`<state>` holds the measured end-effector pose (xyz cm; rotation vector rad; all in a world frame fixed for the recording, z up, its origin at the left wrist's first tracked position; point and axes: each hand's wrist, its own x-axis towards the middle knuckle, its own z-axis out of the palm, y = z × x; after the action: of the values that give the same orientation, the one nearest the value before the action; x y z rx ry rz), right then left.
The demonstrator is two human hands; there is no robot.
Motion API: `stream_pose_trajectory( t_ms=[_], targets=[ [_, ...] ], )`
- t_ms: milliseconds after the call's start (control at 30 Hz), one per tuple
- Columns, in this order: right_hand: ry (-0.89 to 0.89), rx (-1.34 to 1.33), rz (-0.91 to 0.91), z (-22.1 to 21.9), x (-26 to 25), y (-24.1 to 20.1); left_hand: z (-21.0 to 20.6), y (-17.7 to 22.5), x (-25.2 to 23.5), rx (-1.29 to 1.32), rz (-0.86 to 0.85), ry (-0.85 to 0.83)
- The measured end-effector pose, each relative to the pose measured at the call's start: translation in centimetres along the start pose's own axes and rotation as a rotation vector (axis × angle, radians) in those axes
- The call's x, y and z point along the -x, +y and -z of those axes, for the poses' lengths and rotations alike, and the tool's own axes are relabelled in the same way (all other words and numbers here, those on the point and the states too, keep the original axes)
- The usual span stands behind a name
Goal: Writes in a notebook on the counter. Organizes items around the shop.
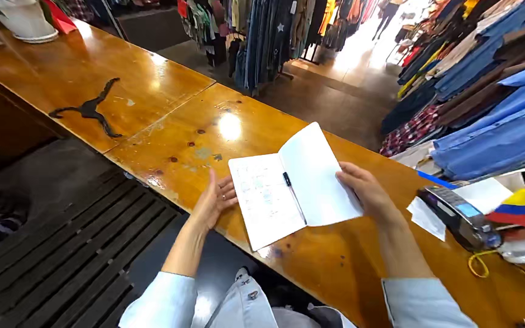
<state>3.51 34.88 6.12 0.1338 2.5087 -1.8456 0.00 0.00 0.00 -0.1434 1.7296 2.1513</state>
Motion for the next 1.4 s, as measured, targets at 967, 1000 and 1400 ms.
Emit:
stream_pose_trajectory(
  t_ms=[967, 1000, 1400],
  targets=[
    [0.113, -0.113, -0.147, -8.7, 2.0, 9.1, -4.1, -6.9, -2.7, -0.239, 0.199, 0.123],
    [0.122, -0.237, -0.125, -9.3, 2.8, 9.7, -3.7, -6.3, -2.5, -0.402, 0.183, 0.093],
    [0.138, 0.087, 0.076, -12.9, 7.1, 12.8, -0.8, -13.1, -0.6, -1.174, -0.963, -0.482]
  ],
)
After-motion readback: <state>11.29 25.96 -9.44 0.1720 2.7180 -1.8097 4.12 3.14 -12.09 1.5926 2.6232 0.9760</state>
